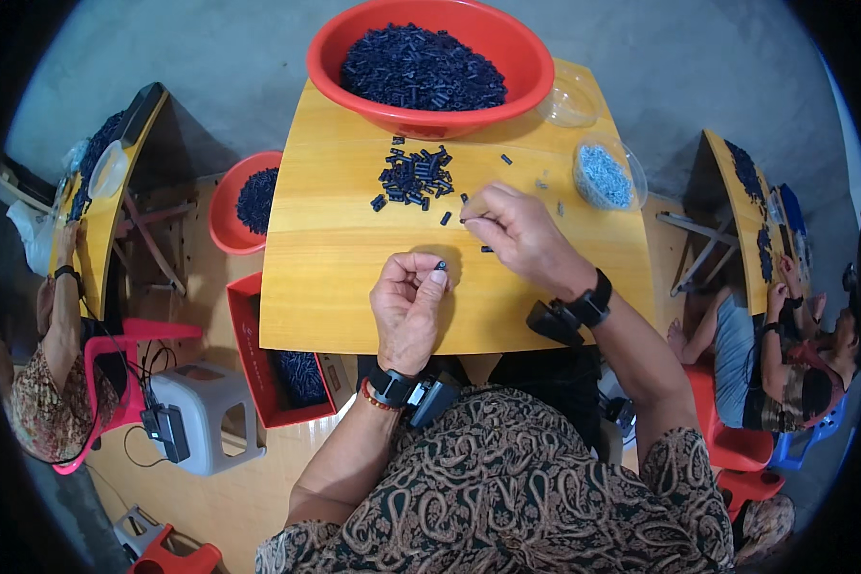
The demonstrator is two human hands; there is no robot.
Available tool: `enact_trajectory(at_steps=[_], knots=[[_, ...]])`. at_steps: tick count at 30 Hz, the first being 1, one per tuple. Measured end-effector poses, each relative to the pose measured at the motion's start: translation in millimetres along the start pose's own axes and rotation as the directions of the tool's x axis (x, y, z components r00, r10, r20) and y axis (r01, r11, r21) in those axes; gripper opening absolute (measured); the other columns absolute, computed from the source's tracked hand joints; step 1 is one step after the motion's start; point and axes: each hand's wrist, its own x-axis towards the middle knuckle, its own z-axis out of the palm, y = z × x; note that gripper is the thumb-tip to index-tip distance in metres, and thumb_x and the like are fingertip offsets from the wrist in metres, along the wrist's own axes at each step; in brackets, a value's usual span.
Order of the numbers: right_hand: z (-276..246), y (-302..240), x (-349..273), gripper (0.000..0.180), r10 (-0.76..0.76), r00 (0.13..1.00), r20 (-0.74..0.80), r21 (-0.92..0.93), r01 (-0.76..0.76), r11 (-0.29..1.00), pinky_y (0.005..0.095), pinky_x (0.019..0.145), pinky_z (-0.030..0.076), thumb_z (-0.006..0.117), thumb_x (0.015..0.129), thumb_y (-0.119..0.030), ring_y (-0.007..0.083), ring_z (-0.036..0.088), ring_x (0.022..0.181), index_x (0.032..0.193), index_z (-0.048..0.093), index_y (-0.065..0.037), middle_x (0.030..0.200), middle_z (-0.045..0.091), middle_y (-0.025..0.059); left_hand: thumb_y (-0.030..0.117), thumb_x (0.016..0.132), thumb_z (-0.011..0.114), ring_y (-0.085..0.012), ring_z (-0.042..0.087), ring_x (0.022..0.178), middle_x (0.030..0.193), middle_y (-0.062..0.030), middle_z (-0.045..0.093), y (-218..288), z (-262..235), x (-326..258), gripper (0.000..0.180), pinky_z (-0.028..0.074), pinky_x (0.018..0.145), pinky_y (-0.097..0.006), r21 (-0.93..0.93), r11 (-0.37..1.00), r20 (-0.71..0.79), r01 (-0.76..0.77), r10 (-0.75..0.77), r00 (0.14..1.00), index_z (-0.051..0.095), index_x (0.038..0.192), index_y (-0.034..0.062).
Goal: Manually assembling small plastic and metal components at a workbench.
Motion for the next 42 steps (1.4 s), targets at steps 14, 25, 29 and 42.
enact_trajectory(at_steps=[14,25,29,42], knots=[[0,-40,-37,0.013,0.349,0.925,0.152,0.674,-0.355,0.648,0.0229,0.066,0.053,0.059,0.091,0.0,0.0087,0.063,0.072,0.102,0.065,0.004,0.082,0.065,0.0043,0.004,0.09,0.065,-0.0105,0.06,0.07,0.084,-0.0059,0.066,3,-4,-2,0.01,0.051,0.067,-0.024,-0.007,0.998,0.1,0.066,-0.065,0.993,0.061,0.098,-0.0007],[0,-44,-40,0.013,0.365,0.924,0.113,0.649,-0.347,0.677,0.0225,0.066,0.052,0.059,0.091,0.002,0.0075,0.061,0.071,0.103,0.063,0.005,0.081,0.065,0.0044,0.002,0.091,0.062,-0.0131,0.062,0.071,0.089,-0.0124,0.069,7,2,-6,0.011,0.053,0.069,-0.027,-0.093,0.991,0.15,0.097,-0.083,0.985,0.06,0.101,-0.0031],[1,-46,-39,0.012,0.374,0.922,0.104,0.625,-0.353,0.696,0.0224,0.066,0.052,0.06,0.09,0.002,0.0074,0.061,0.071,0.101,0.063,0.005,0.081,0.065,0.0042,0.001,0.091,0.062,-0.0131,0.062,0.071,0.089,-0.0123,0.069,9,2,-6,0.011,0.053,0.069,-0.027,-0.089,0.992,0.149,0.087,-0.073,0.986,0.06,0.101,-0.0034],[4,-48,-39,0.01,0.39,0.917,0.086,0.624,-0.355,0.697,0.0224,0.064,0.052,0.061,0.089,0.002,0.0078,0.061,0.07,0.098,0.063,0.006,0.079,0.066,0.0048,0.001,0.09,0.064,-0.0136,0.063,0.071,0.088,-0.0106,0.068,10,4,-6,0.01,0.053,0.068,-0.026,-0.078,0.994,0.143,0.077,-0.065,0.988,0.061,0.099,-0.0036]])
